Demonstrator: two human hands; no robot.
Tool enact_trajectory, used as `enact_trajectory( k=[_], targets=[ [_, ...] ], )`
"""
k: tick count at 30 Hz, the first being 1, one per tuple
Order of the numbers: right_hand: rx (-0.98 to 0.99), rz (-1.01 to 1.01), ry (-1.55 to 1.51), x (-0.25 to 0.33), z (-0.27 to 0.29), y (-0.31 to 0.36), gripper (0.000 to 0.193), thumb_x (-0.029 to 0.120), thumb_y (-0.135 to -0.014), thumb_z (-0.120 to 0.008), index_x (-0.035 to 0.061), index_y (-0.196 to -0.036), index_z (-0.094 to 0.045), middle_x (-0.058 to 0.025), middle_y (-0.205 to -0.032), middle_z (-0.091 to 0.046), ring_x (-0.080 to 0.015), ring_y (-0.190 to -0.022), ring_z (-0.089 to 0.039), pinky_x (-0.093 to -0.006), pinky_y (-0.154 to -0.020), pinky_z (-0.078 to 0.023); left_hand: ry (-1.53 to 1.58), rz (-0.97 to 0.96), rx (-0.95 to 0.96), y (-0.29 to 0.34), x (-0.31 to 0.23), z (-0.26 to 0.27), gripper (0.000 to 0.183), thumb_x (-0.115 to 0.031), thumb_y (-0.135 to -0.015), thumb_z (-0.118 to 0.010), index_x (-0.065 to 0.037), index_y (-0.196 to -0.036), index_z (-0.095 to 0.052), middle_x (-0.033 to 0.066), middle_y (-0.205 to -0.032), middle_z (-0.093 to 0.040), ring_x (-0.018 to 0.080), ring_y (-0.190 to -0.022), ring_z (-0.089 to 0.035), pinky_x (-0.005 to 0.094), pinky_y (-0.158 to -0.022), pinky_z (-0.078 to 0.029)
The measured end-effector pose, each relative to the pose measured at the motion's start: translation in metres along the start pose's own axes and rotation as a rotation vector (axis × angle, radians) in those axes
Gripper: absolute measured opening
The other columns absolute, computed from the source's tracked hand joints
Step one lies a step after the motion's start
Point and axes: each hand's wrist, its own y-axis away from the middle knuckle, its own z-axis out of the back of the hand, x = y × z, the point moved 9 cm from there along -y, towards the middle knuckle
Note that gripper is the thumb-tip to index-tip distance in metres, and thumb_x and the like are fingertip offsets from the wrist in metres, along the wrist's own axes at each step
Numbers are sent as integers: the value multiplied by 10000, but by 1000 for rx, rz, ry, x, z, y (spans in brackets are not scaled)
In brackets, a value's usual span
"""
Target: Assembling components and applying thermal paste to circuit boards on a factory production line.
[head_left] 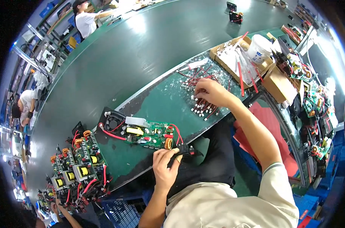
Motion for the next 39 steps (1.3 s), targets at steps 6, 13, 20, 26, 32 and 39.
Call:
enact_trajectory(
  k=[6, 13, 20, 26, 32, 39],
  targets=[
    [-488, -245, -732, -49, 66, 2, 134, 137, -954, -657, 33, -1031, -622, -26, -943, -675, -101, -910, -623, -264, -827, -486, 69, -39, -71, -27, -4, -16, 243, -1, -780, -781, 8, -1011, -705, 141, -952, -684, 296, -917, -635, 377, -820, -508],
    [-645, -120, -1146, -60, 105, -7, 104, 70, -954, -661, 14, -1025, -612, -109, -996, -692, -173, -969, -666, -264, -829, -537, 188, 140, -189, -52, 42, -37, 233, -114, -898, -750, 30, -1072, -692, 67, -912, -643, 129, -745, -575, 282, -677, -476],
    [-590, -163, -1111, -36, 128, -28, 114, 69, -955, -655, 0, -1034, -610, -128, -1020, -702, -172, -954, -679, -264, -828, -540, 306, 247, -179, -66, 53, -44, 210, -163, -902, -757, 27, -971, -701, 13, -771, -621, 79, -673, -550, 251, -622, -445],
    [-599, -89, -677, 10, 133, -50, 147, 100, -924, -691, -5, -1011, -637, -63, -897, -699, -91, -802, -628, -219, -667, -485, 350, 292, -174, -74, 43, -33, 253, -238, -953, -696, 13, -987, -692, 29, -781, -647, 93, -704, -558, 267, -670, -455],
    [-653, -91, -541, 28, 132, -59, 121, 81, -932, -679, 3, -1015, -640, -37, -922, -707, -65, -791, -619, -212, -687, -488, 458, 271, -249, -104, 56, -43, 231, -224, -965, -678, 6, -944, -669, 3, -778, -615, 84, -723, -544, 256, -670, -435],
    [-637, 507, 411, 155, 95, -28, 157, -30, -830, -708, 3, -964, -632, -110, -954, -687, -255, -861, -675, -350, -771, -545, 567, 281, -287, -122, 39, 24, 280, -213, -959, -689, -4, -1142, -645, 83, -1037, -687, 162, -950, -659, 311, -815, -566]
  ],
)
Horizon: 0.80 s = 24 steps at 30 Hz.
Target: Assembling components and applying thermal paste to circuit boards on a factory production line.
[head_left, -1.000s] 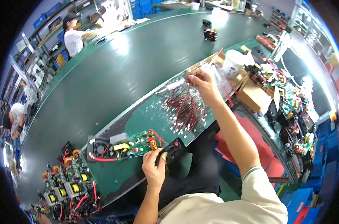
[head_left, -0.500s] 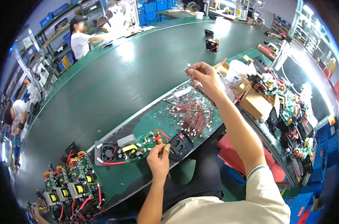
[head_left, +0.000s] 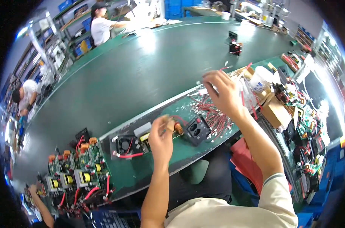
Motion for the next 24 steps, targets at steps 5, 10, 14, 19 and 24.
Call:
enact_trajectory(
  k=[5, 10, 14, 19, 24],
  targets=[
    [205, 209, -30, 60, -43, 28, 226, 24, -732, -677, 0, -951, -629, -144, -1062, -679, -342, -1005, -661, -412, -874, -553, 651, 381, 249, -7, 3, -30, 286, -208, -957, -697, -21, -1163, -630, 67, -1040, -687, 140, -929, -669, 272, -818, -551],
    [114, 79, -154, 80, -65, 47, 193, 39, -800, -691, -14, -978, -639, -148, -1101, -668, -333, -997, -655, -403, -874, -544, 596, 365, 160, -7, 29, -4, 230, -129, -964, -663, -58, -1179, -627, 35, -1017, -688, 134, -916, -671, 273, -807, -552],
    [91, -1125, -879, 35, -105, 110, 145, 118, -936, -690, -3, -1008, -656, -64, -995, -687, -119, -861, -645, -262, -776, -513, 610, 406, 96, -5, 43, 16, 229, -90, -942, -683, -57, -1163, -633, 44, -973, -688, 126, -879, -669, 271, -782, -559],
    [241, -1120, -1141, 35, -148, 111, 153, 144, -970, -661, -1, -1018, -669, -24, -918, -687, -82, -849, -626, -240, -763, -506, 514, 462, 151, -2, 48, 27, 291, -108, -941, -691, -32, -1204, -593, 72, -963, -691, 121, -842, -667, 251, -753, -549],
    [363, -1067, -1160, 36, -169, 105, 152, 145, -975, -659, -3, -1001, -682, -24, -893, -690, -73, -823, -624, -225, -746, -500, 376, 414, 118, -9, 44, 46, 344, -100, -932, -698, -30, -1250, -587, 79, -1009, -689, 138, -885, -670, 260, -773, -555]
  ],
)
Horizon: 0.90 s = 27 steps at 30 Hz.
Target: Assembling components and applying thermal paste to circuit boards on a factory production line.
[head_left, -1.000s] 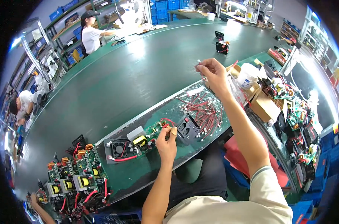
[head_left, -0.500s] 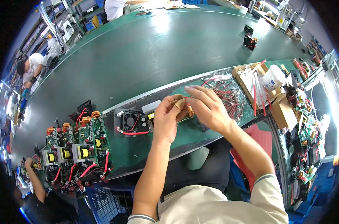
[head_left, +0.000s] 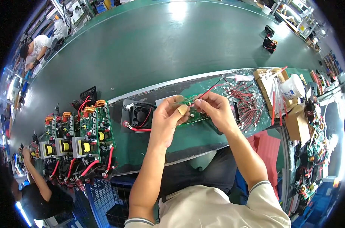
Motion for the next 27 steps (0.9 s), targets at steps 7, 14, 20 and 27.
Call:
enact_trajectory(
  k=[7, 14, 20, 27],
  targets=[
    [3, 215, 571, 23, -8, -21, 132, 113, -915, -711, -8, -962, -688, -71, -807, -680, -117, -679, -599, -297, -612, -481, -1258, -637, -124, 32, -83, 6, 360, -191, -753, -827, -128, -1097, -742, 172, -1399, -514, 383, -1327, -467, 499, -1056, -424],
    [84, 375, 692, 16, -30, -24, 88, 53, -854, -718, -2, -912, -681, -151, -802, -648, -336, -701, -640, -400, -640, -510, -1720, -324, 218, 35, -23, -39, 593, -387, -671, -861, -270, -1227, -691, 188, -1632, -172, 515, -1477, -118, 727, -1098, -204],
    [104, 377, 663, 8, -33, -29, 80, 56, -861, -707, -4, -906, -679, -147, -806, -659, -340, -700, -662, -389, -625, -513, -1793, -225, 123, 25, -23, -43, 609, -358, -676, -868, -170, -1226, -685, 181, -1641, -149, 505, -1481, -118, 708, -1096, -220],
    [118, 375, 677, 6, -36, -30, 105, 51, -850, -721, -9, -927, -684, -154, -841, -673, -347, -712, -667, -397, -616, -516, -1800, -247, 116, 21, -23, -40, 576, -339, -681, -867, -111, -1179, -690, 181, -1636, -174, 507, -1476, -142, 704, -1088, -243]
  ],
)
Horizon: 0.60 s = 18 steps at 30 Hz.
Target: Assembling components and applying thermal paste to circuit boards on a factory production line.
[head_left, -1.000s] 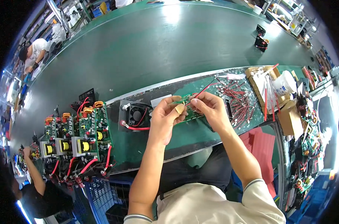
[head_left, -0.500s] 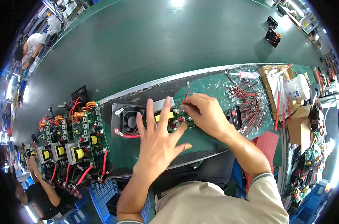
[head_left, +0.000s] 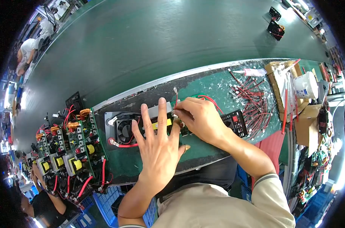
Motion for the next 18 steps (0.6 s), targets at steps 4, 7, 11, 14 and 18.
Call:
enact_trajectory(
  k=[4, 7, 11, 14, 18],
  targets=[
    [7, 5, 24, -1, -1, 2, 108, 45, -849, -716, -9, -936, -683, -158, -846, -675, -349, -722, -669, -400, -627, -522, -12, -8, -7, -1, 0, -1, 581, -335, -681, -868, -103, -1182, -687, 179, -1633, -184, 508, -1474, -148, 703, -1086, -248],
    [-3, 38, 33, 1, -1, 3, 109, 35, -848, -710, -4, -945, -681, -160, -845, -675, -350, -735, -671, -404, -640, -527, -27, -10, -1, -2, -1, -1, 606, -342, -682, -868, -81, -1196, -679, 176, -1624, -204, 506, -1471, -158, 702, -1083, -253],
    [0, 53, 35, 5, 0, 3, 107, 30, -845, -707, 0, -945, -678, -157, -853, -678, -351, -752, -671, -408, -656, -530, -67, -34, -4, -3, -4, -4, 634, -351, -688, -863, -53, -1213, -669, 175, -1605, -238, 502, -1465, -177, 694, -1083, -258],
    [27, 52, 29, 4, -2, 3, 108, 30, -845, -707, -1, -944, -676, -155, -859, -680, -351, -753, -669, -407, -658, -530, -85, -41, 1, -4, -6, -4, 634, -354, -696, -857, -46, -1217, -669, 176, -1596, -256, 501, -1462, -184, 687, -1087, -259],
    [26, 82, 20, 3, -2, 2, 111, 36, -850, -711, -3, -946, -674, -153, -855, -678, -350, -743, -664, -400, -654, -529, -96, -44, 10, -4, -7, -3, 598, -347, -710, -848, -71, -1214, -680, 181, -1594, -266, 499, -1461, -187, 678, -1095, -255]
  ],
)
